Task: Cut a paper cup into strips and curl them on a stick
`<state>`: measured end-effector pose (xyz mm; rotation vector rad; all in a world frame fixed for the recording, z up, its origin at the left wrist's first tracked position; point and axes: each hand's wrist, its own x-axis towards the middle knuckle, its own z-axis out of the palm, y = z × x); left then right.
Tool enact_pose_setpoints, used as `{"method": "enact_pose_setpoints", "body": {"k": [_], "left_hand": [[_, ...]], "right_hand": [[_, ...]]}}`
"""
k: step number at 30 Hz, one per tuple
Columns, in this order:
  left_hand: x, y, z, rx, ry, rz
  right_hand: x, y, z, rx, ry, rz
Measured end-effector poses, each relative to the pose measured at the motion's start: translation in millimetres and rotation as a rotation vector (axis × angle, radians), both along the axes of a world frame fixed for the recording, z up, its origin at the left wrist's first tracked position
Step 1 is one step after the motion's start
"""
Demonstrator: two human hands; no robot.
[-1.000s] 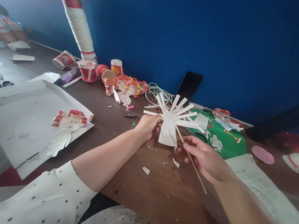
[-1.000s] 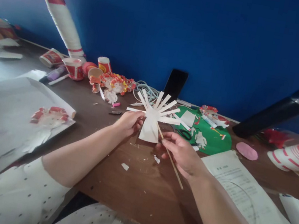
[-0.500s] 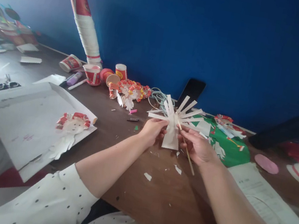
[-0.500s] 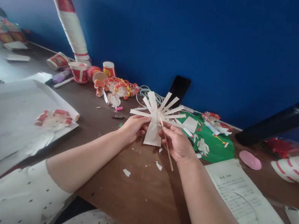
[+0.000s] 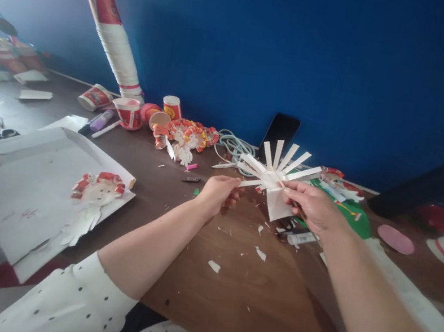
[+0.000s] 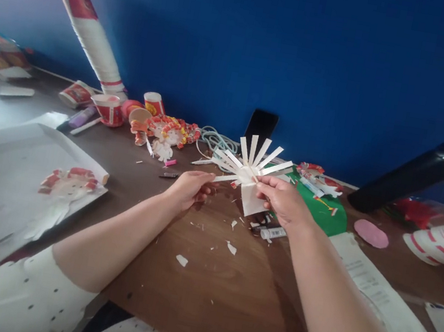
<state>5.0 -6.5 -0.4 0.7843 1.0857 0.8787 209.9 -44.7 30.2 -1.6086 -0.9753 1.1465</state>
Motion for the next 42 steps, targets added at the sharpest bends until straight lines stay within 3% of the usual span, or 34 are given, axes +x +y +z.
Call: {"method": "enact_pose_setpoints", "body": {"k": [8,13,15,19,24,32,37,42], "left_hand": [[0.9,-1.9,-1.1,-0.106,0.024,-0.087],[3.3,0.1,-5.2,-0.12,0.046,-0.072],[4.5,0.2,-6.4,-0.108,0.057,-0.074],[3.6,-0.8,-2.3,-0.118,0.048,-0.063],[-2.0,-1.1,8.5,-0.184,0.03,-0.161],[-3.2,-1.6,9.5,-0.181,0.014,-0.14],[-8.5,3.0,9.1,-0.243,-0.129,-0.177],[-13.0,5.1,4.8,-0.181,-0.239,-0.248]], "right_hand": [[2.1,6.6,-10.3,0.006,-0.2,-0.012],[-19.8,-15.7,1.2,0.263,-0.528,-0.155],[-35.8,-26.6,0.4,0.29,-0.457,-0.093],[-62.0,-36.7,-18.4,0.096,-0.082,0.154],[-64.4,-34.2,-34.6,-0.044,0.121,0.172],[-65.7,-35.0,-38.4,-0.063,0.153,0.189],[-65.7,-34.1,-42.2,-0.05,0.136,0.193],[-63.0,-35.3,-41.7,-0.038,0.105,0.202]]}}
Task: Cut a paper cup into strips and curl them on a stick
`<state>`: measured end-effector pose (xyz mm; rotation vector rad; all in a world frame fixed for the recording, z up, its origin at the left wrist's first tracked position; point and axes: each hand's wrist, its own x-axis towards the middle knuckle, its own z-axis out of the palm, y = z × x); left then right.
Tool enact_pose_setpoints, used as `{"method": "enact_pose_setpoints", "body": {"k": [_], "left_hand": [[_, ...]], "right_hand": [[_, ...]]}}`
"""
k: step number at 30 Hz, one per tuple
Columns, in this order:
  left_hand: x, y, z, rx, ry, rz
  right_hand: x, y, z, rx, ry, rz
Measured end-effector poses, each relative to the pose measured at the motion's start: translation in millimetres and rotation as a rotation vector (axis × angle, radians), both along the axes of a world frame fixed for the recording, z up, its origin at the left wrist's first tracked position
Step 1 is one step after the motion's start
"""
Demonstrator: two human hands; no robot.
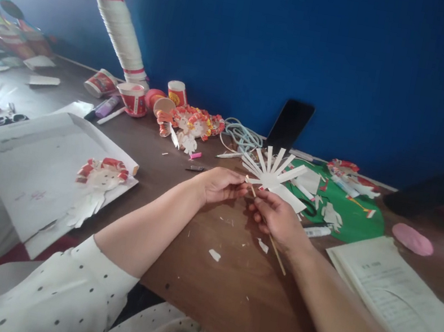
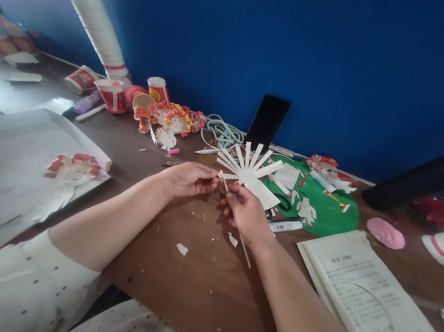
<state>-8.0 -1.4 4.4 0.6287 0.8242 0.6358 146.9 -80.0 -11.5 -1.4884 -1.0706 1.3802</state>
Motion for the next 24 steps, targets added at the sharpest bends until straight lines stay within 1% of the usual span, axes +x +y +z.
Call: {"method": "enact_pose_setpoints", "body": {"k": [5,10,16,24], "left_hand": [[2.8,-0.8,-3.2,0.0,0.059,0.024],[6.4,-2.6,-1.5,-0.029,0.105,0.09],[8.1,-2.8,-4.1,-0.003,0.107,0.112],[10.5,-5.5,-4.8,0.059,0.179,0.113]], "right_hand": [[-0.6,-1.3,-1.3,0.024,-0.021,-0.014],[-0.3,-1.3,-5.0,0.04,-0.041,-0.005],[-1.6,-1.9,-6.3,0.049,-0.036,0.005],[-6.5,-3.7,-4.2,0.057,-0.046,0.006]]}}
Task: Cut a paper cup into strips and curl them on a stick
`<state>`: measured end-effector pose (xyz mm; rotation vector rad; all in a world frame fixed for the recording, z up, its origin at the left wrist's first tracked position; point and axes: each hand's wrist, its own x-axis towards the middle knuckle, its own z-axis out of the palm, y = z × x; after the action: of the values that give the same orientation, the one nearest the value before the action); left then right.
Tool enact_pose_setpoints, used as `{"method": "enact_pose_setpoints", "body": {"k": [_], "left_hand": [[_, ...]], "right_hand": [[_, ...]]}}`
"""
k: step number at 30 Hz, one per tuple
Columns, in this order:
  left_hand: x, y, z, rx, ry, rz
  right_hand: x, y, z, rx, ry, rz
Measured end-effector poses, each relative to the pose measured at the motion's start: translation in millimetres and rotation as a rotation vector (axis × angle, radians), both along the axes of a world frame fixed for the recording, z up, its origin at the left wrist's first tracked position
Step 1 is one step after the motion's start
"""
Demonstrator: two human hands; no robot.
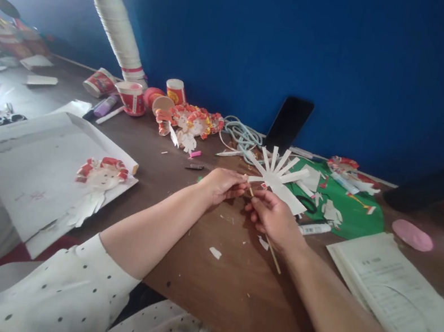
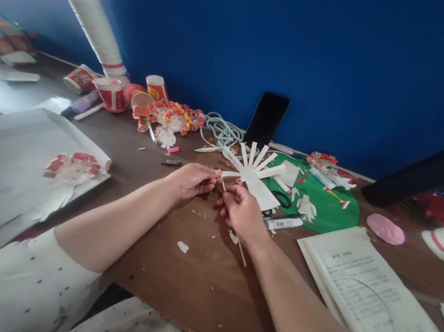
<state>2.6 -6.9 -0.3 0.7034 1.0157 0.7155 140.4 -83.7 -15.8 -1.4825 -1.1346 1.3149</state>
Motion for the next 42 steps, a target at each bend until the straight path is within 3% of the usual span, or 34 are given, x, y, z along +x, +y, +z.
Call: {"method": "enact_pose_setpoints", "body": {"k": [10,18,21,27,33,42], "left_hand": [[5.8,0.7,-5.3,0.063,0.087,0.055],[8.0,1.9,-7.7,0.057,0.097,0.042],[7.9,1.7,-7.8,0.056,0.081,0.069],[8.8,0.2,-4.0,0.047,0.057,0.141],[8.6,0.3,-3.2,0.027,0.014,0.11],[8.0,-0.1,-7.0,0.074,0.03,0.095]], "right_hand": [[-7.5,-0.3,6.9,-0.072,0.102,-0.073],[-11.0,11.6,9.4,-0.224,0.637,-0.014],[-13.4,15.4,9.3,-0.256,0.715,-0.011],[-18.7,15.9,13.2,-0.175,0.597,-0.005],[-15.8,14.0,11.2,-0.176,0.609,-0.053],[-16.7,13.4,13.3,-0.123,0.339,-0.124]]}}
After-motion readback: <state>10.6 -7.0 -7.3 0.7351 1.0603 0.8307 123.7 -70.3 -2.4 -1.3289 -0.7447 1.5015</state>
